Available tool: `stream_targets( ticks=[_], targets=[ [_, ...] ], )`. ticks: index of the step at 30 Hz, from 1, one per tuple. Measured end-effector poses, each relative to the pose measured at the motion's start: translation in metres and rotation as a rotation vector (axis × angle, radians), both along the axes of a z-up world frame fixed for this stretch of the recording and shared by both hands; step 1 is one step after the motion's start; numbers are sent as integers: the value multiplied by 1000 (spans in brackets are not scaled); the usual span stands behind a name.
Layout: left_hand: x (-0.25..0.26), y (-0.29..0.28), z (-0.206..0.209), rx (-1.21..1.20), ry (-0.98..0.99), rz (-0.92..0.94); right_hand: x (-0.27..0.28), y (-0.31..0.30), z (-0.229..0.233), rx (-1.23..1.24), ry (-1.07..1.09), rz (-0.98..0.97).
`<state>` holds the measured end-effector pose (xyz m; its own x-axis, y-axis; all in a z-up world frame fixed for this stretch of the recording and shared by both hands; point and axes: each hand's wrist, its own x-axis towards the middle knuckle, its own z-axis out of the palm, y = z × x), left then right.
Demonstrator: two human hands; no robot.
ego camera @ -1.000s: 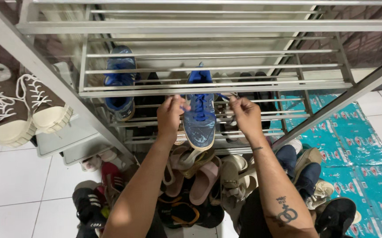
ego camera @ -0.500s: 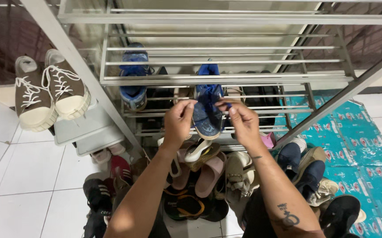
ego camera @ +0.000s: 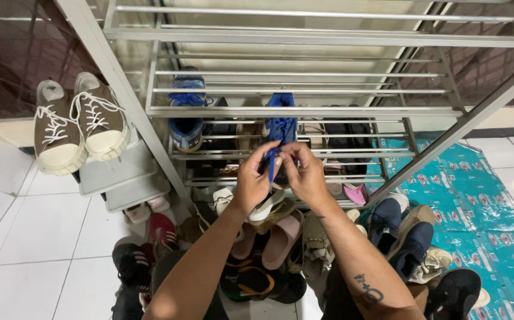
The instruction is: The person sits on the floor in front of a metal shoe rack and organizes several pairs of shoes. They pick up a pair of brown canvas shoes, tie the laces, and place them on a shelf. They then pick up a pair of blue sneakers, tie the laces, and place them on the rack. Finally, they pick up a pair of dark blue slip-on shoes, adjust them, and place them on the rack.
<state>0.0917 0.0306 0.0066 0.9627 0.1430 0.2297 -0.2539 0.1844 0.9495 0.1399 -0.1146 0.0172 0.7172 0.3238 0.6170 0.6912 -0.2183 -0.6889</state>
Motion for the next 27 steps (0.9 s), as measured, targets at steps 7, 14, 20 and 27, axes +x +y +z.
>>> stream_targets(
  ticks=[7,14,20,27],
  targets=[
    [8,-1,-26,320,-284,410,0,4,3,-185,-172,-32],
    [22,1,-39,-119,-149,275,-1,7,7,-94,273,-5],
    [25,7,-28,-699,149,34,22,12,-34,-55,337,175],
    [32,12,-49,-772,329,-123,41,18,-68,210,628,301]
  ],
)
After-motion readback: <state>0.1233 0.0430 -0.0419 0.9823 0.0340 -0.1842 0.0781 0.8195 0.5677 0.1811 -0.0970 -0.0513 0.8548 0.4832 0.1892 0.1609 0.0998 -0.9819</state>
